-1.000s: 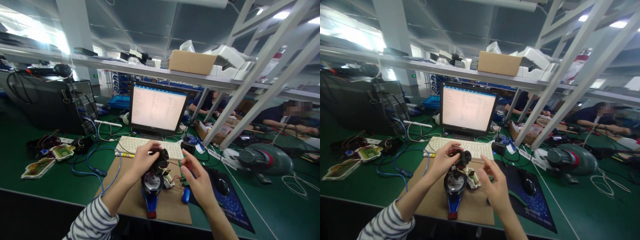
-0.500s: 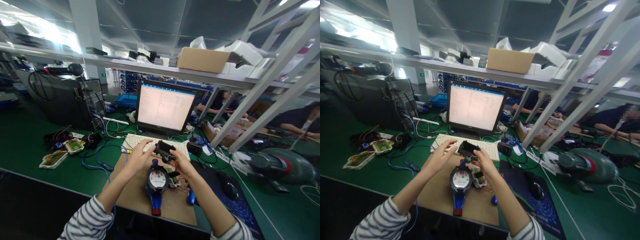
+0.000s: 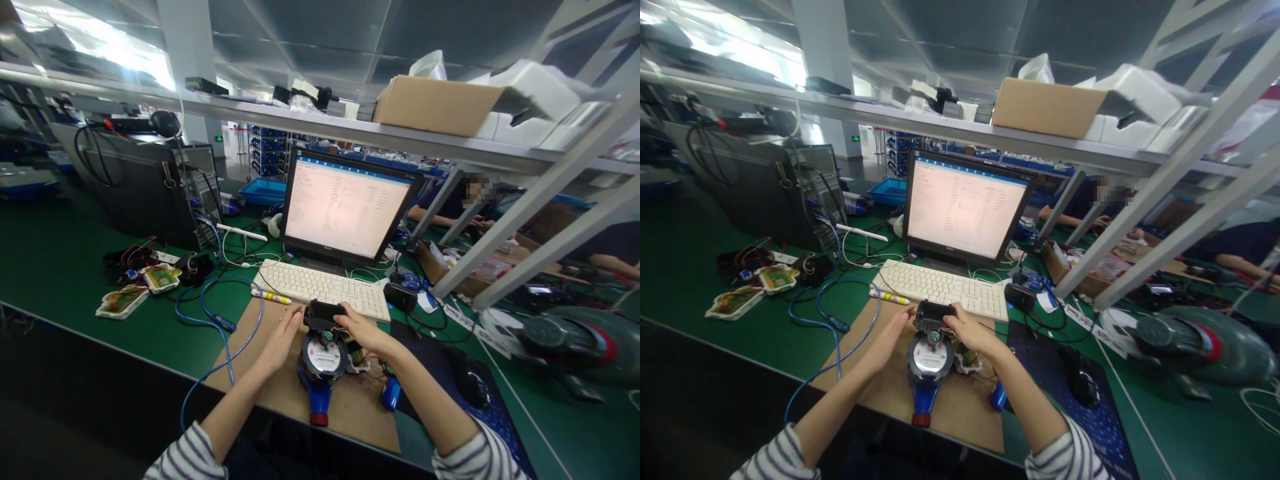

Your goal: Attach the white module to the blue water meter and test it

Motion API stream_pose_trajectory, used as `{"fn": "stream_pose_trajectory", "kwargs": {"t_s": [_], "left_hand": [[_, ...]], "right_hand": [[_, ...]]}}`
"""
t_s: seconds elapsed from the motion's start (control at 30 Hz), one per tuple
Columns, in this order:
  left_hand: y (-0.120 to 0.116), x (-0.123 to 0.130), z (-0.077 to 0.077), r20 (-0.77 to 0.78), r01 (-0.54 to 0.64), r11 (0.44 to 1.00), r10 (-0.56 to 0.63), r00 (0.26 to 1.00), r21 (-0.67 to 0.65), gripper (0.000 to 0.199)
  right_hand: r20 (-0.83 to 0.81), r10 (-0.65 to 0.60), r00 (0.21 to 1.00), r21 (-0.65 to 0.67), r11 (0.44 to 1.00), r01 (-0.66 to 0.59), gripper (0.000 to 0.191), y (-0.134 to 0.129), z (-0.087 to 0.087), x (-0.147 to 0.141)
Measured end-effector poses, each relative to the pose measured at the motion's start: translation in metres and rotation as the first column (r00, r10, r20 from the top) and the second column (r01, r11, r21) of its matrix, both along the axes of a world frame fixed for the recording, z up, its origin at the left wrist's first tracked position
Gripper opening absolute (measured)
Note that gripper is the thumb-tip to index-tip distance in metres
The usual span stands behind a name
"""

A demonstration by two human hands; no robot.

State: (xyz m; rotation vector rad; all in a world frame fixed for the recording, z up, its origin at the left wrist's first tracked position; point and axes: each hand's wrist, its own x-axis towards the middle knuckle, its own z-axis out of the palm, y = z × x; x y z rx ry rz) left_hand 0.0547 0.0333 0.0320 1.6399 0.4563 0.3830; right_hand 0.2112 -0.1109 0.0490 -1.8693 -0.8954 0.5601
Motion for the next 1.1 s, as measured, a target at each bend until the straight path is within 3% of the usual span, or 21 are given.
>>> {"fn": "stream_pose_trajectory", "kwargs": {"t_s": [0.13,0.23,0.3,0.37,0.4,0.47,0.57,0.6,0.67,0.73,0.8,0.9,1.0,1.03,1.1], "left_hand": [[-0.007,0.005,-0.001,0.064,0.060,0.997,-0.057,0.996,-0.042,0.078],[-0.012,0.008,0.001,0.051,0.056,0.997,-0.059,0.997,0.048,0.097],[-0.014,0.009,0.004,0.016,0.066,0.993,-0.067,0.998,0.095,0.100],[-0.015,0.011,0.008,-0.016,0.076,0.991,-0.075,0.997,0.108,0.097],[-0.015,0.012,0.008,-0.024,0.076,0.992,-0.074,0.997,0.106,0.094],[-0.015,0.014,0.009,-0.020,0.069,0.993,-0.067,0.998,0.097,0.088],[-0.015,0.016,0.007,0.001,0.059,0.994,-0.060,0.998,0.095,0.085],[-0.015,0.016,0.006,0.000,0.060,0.993,-0.061,0.998,0.099,0.084],[-0.015,0.016,0.005,-0.012,0.066,0.992,-0.065,0.998,0.108,0.084],[-0.015,0.016,0.005,-0.021,0.067,0.991,-0.064,0.998,0.118,0.083],[-0.016,0.016,0.005,-0.017,0.057,0.990,-0.056,0.998,0.127,0.083],[-0.016,0.015,0.005,-0.010,0.047,0.989,-0.046,0.999,0.140,0.083],[-0.017,0.015,0.006,-0.038,0.044,0.985,-0.038,0.999,0.164,0.082],[-0.017,0.015,0.006,-0.048,0.039,0.984,-0.031,0.998,0.173,0.082],[-0.017,0.015,0.007,-0.060,0.028,0.982,-0.017,0.998,0.189,0.082]], "right_hand": [[-0.031,0.060,0.998,-0.121,0.991,-0.064,0.026,0.008,0.004,-0.003],[-0.009,0.026,1.000,-0.057,0.998,-0.026,0.032,-0.005,0.021,-0.003],[0.048,-0.124,0.991,0.109,0.987,0.118,0.035,-0.029,0.035,-0.002],[0.117,-0.342,0.932,0.198,0.928,0.316,0.037,-0.062,0.043,-0.003],[0.169,-0.419,0.892,0.135,0.906,0.400,0.038,-0.080,0.044,-0.005],[0.308,-0.419,0.854,-0.148,0.866,0.478,0.034,-0.112,0.039,-0.013],[0.407,-0.283,0.868,-0.543,0.689,0.480,0.028,-0.147,0.019,-0.031],[0.411,-0.269,0.871,-0.604,0.635,0.481,0.027,-0.154,0.011,-0.036],[0.412,-0.281,0.867,-0.648,0.579,0.495,0.028,-0.166,-0.005,-0.044],[0.405,-0.284,0.869,-0.653,0.576,0.492,0.027,-0.177,-0.021,-0.045],[0.406,-0.257,0.877,-0.625,0.622,0.472,0.018,-0.185,-0.033,-0.041],[0.443,-0.268,0.856,-0.553,0.670,0.495,0.011,-0.191,-0.038,-0.031],[0.498,-0.396,0.772,-0.497,0.599,0.628,0.013,-0.184,-0.022,-0.020],[0.496,-0.455,0.740,-0.439,0.604,0.665,0.018,-0.178,-0.013,-0.016],[0.379,-0.587,0.715,-0.211,0.697,0.685,0.030,-0.159,0.007,-0.011]]}}
